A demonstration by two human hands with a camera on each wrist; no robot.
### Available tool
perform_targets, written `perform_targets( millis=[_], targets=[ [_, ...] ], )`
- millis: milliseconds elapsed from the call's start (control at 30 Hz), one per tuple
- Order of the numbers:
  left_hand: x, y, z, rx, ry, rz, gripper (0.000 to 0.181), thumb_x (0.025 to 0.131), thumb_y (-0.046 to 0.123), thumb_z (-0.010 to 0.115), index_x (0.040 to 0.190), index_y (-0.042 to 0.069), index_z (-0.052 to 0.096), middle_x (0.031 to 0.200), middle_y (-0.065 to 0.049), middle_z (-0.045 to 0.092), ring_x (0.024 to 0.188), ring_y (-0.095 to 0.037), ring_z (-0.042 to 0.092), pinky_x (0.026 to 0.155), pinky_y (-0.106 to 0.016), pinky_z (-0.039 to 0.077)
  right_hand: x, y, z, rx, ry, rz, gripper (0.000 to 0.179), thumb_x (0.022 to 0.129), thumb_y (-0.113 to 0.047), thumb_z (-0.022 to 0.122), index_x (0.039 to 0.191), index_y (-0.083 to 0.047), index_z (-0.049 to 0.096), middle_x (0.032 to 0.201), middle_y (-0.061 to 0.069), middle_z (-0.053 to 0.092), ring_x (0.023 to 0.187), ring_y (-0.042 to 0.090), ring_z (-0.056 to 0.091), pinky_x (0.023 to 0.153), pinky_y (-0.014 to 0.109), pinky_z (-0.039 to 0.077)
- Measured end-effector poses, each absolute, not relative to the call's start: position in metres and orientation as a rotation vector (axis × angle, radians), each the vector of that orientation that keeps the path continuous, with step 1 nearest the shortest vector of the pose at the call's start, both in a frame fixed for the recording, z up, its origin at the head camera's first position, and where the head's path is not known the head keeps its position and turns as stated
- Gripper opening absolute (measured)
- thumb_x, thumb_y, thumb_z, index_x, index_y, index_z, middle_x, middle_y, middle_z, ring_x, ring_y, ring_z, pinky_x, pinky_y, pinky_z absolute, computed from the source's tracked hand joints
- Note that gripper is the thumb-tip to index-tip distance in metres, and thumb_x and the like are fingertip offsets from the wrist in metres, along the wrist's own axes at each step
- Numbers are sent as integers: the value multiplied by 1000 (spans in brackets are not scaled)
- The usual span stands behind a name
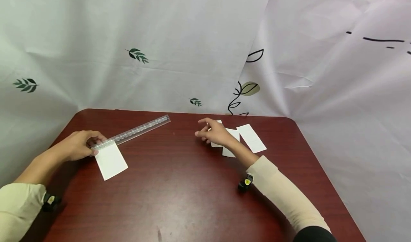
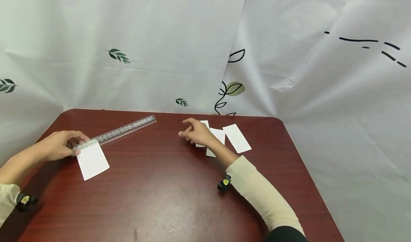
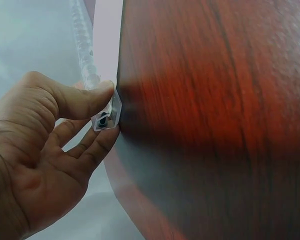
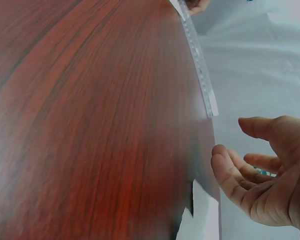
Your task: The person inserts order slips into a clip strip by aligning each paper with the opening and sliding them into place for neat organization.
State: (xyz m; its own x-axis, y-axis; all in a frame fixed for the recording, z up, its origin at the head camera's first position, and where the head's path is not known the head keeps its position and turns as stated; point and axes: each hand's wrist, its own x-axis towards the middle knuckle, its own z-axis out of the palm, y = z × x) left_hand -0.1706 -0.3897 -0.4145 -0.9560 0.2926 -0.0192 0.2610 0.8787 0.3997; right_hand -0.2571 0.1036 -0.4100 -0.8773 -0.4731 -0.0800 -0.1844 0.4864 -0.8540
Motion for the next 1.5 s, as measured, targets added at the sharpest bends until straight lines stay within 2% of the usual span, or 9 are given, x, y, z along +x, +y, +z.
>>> perform_targets(
  millis=[367, 1100, 1500],
  targets=[
    [-175, -390, -411, 405, 2934, 585, 35, 76, 3, 81, 110, 7, 70, 97, -3, 67, 87, -20, 61, 71, -32, 48, -257, 137, -413, -457, 2517, -1355, 61, 89, -31, 77, 142, -11, 55, 100, 4, 73, 83, 22, 73, 67, 38, 59],
    [-173, -390, -413, 384, 2912, 636, 35, 77, 0, 81, 110, 6, 71, 99, -5, 68, 88, -22, 64, 70, -32, 49, -265, 181, -414, -355, 2558, -1351, 53, 90, -29, 77, 133, -2, 60, 104, 11, 70, 84, 26, 71, 69, 37, 58],
    [-171, -390, -410, 340, 2913, 655, 36, 75, 0, 81, 110, 5, 72, 98, -7, 68, 88, -24, 62, 66, -31, 47, -260, 207, -418, -283, 2641, -1306, 50, 89, -30, 78, 130, -5, 64, 109, 13, 71, 85, 25, 71, 74, 38, 59]
  ],
)
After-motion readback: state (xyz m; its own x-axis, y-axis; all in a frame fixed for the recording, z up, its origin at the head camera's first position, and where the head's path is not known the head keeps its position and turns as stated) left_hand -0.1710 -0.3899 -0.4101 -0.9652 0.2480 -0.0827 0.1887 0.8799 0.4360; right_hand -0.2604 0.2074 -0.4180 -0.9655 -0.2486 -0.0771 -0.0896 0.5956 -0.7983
